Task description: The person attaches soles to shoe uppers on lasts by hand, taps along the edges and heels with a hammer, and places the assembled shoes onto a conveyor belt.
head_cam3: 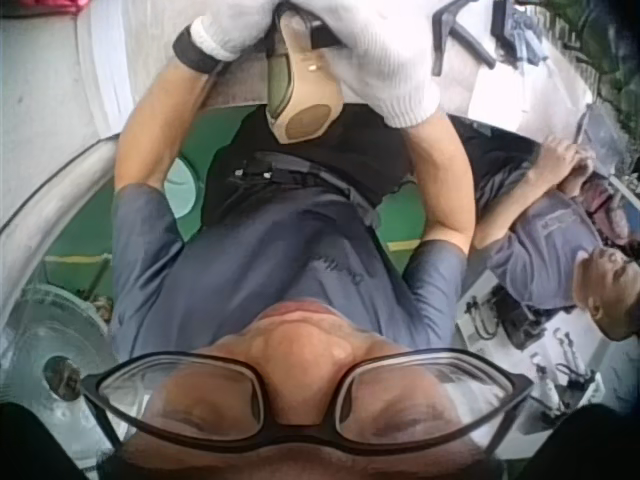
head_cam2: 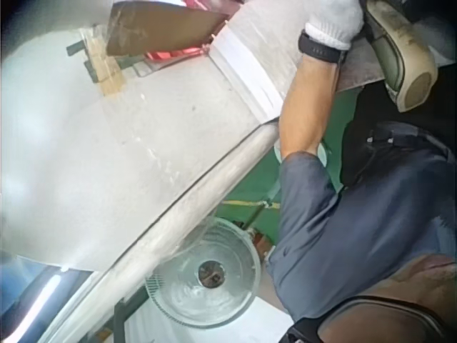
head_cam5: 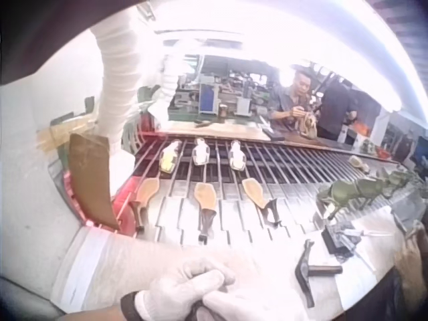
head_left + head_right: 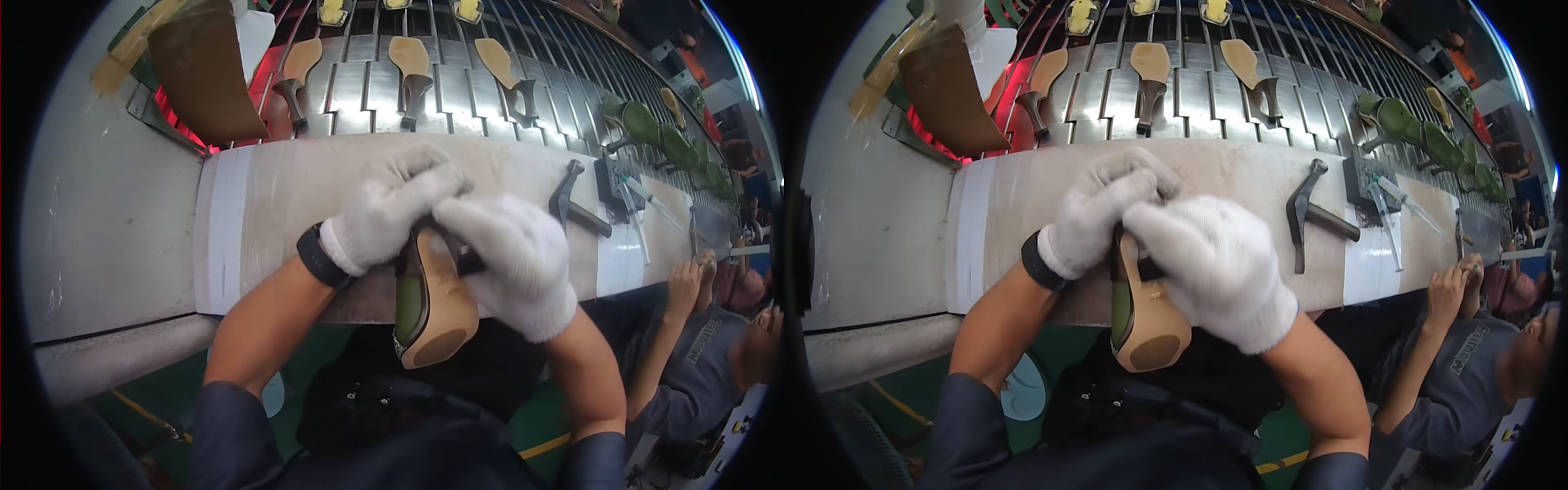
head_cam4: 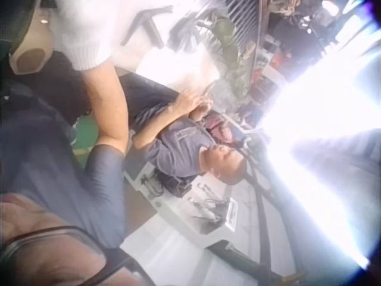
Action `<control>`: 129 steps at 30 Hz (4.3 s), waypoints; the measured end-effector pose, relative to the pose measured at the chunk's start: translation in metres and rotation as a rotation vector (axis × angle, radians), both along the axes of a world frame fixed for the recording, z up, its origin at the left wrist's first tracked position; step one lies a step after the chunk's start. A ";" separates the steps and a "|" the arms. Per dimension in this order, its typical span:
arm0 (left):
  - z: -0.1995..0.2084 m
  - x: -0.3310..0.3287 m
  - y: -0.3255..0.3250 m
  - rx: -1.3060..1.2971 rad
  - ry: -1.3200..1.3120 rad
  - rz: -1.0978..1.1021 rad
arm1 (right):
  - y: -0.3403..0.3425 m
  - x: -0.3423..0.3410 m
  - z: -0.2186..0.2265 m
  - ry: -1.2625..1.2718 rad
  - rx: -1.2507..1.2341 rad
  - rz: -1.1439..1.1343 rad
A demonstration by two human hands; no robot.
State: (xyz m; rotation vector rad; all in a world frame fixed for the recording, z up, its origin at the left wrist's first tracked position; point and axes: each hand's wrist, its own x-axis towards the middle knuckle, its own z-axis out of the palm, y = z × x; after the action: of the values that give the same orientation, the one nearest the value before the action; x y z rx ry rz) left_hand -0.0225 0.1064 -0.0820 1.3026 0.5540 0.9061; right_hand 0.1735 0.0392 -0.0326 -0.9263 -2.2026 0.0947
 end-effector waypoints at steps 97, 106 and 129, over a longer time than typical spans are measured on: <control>-0.023 -0.045 -0.118 0.814 0.482 0.387 | -0.034 0.012 0.004 -0.240 -0.296 -0.106; -0.030 -0.043 -0.118 0.845 0.461 0.438 | -0.029 0.001 0.018 -0.220 -0.460 -0.126; 0.005 -0.015 -0.077 0.673 0.688 0.169 | -0.031 0.053 -0.014 -0.197 -0.266 -0.182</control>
State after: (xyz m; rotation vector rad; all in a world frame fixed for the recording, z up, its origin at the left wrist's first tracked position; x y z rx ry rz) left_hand -0.0376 0.0299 -0.0773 2.2375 0.9457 0.7933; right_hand 0.2269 0.0078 -0.0462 -1.3288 -2.3100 0.2229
